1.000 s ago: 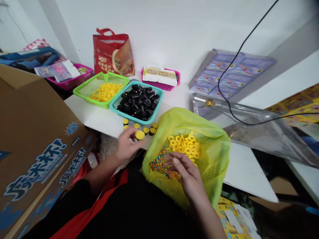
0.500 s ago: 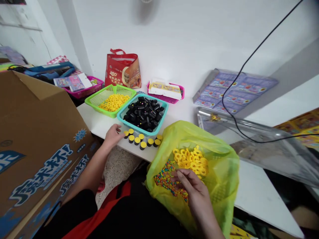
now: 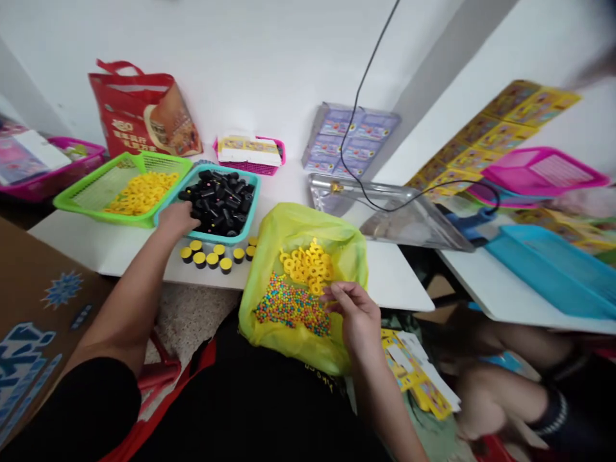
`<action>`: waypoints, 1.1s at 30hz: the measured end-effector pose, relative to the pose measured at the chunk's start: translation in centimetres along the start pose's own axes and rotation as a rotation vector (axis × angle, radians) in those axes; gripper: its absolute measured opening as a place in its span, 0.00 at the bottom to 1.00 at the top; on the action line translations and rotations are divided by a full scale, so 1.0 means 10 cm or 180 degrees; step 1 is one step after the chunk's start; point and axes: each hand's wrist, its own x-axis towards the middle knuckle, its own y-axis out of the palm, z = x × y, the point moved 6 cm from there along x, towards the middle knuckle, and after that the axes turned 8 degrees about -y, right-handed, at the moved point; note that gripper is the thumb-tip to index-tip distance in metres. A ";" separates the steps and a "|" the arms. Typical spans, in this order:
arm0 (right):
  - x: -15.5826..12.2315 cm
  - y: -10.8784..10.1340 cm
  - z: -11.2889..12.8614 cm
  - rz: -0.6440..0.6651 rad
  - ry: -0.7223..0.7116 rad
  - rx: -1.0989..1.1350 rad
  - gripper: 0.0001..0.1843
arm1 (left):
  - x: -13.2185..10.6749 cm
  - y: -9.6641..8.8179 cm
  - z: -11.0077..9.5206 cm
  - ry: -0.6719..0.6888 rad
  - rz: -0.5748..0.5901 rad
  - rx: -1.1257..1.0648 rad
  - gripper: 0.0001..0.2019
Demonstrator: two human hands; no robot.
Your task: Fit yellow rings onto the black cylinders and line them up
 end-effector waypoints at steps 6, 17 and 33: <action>-0.04 0.20 -0.01 0.0171 -0.0075 0.0057 0.17 | -1.00 -0.16 -0.30 0.0272 -0.0309 -0.3171 0.16; -0.15 0.58 -0.06 0.0935 -0.0387 0.0123 0.12 | -2.33 0.64 -1.23 0.0500 0.2938 -0.3550 0.16; -0.11 1.24 -0.31 0.3486 -0.1878 -0.3891 0.14 | -2.05 0.57 -0.90 0.0470 0.1312 -0.3206 0.16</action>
